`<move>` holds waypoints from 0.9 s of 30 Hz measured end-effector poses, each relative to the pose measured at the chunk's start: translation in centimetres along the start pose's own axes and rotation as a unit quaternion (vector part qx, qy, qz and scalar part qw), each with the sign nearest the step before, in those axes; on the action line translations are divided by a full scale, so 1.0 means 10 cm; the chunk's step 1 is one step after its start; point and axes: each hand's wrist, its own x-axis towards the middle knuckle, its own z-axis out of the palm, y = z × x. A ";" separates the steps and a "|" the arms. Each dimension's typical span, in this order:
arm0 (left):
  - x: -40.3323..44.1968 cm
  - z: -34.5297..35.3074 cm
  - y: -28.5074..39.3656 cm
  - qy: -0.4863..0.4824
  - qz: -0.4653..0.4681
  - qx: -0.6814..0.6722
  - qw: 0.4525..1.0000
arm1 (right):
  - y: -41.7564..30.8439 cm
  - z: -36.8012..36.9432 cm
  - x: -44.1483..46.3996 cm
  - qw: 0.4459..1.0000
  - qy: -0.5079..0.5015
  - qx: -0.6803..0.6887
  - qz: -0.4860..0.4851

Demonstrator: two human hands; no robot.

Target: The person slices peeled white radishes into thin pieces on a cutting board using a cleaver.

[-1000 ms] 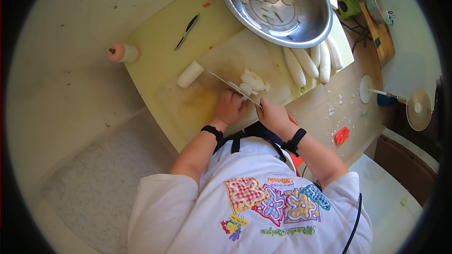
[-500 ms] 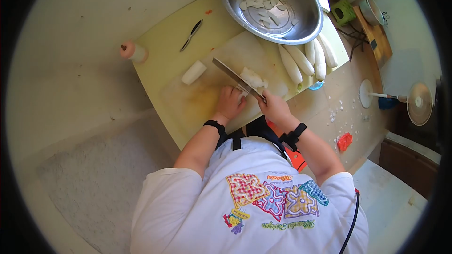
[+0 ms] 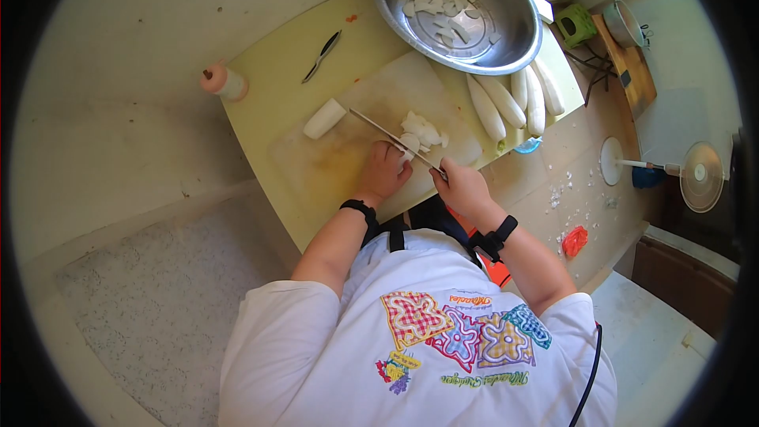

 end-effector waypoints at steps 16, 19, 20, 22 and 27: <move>0.05 -0.04 0.05 0.006 0.019 0.026 0.999 | -0.02 0.05 0.01 0.999 0.004 -0.027 -0.020; 0.05 -0.03 0.04 0.014 0.009 0.029 0.999 | -0.02 0.05 0.01 0.999 0.001 -0.038 -0.024; 0.05 -0.03 0.04 0.007 0.002 0.019 1.000 | -0.02 0.05 0.01 0.999 0.000 -0.038 -0.023; 0.03 -0.01 0.02 -0.002 -0.005 0.009 1.000 | -0.03 0.04 0.00 0.999 -0.005 -0.044 -0.028; -0.03 0.04 -0.06 -0.022 -0.017 -0.002 1.000 | -0.04 0.07 0.00 0.999 -0.021 -0.035 -0.020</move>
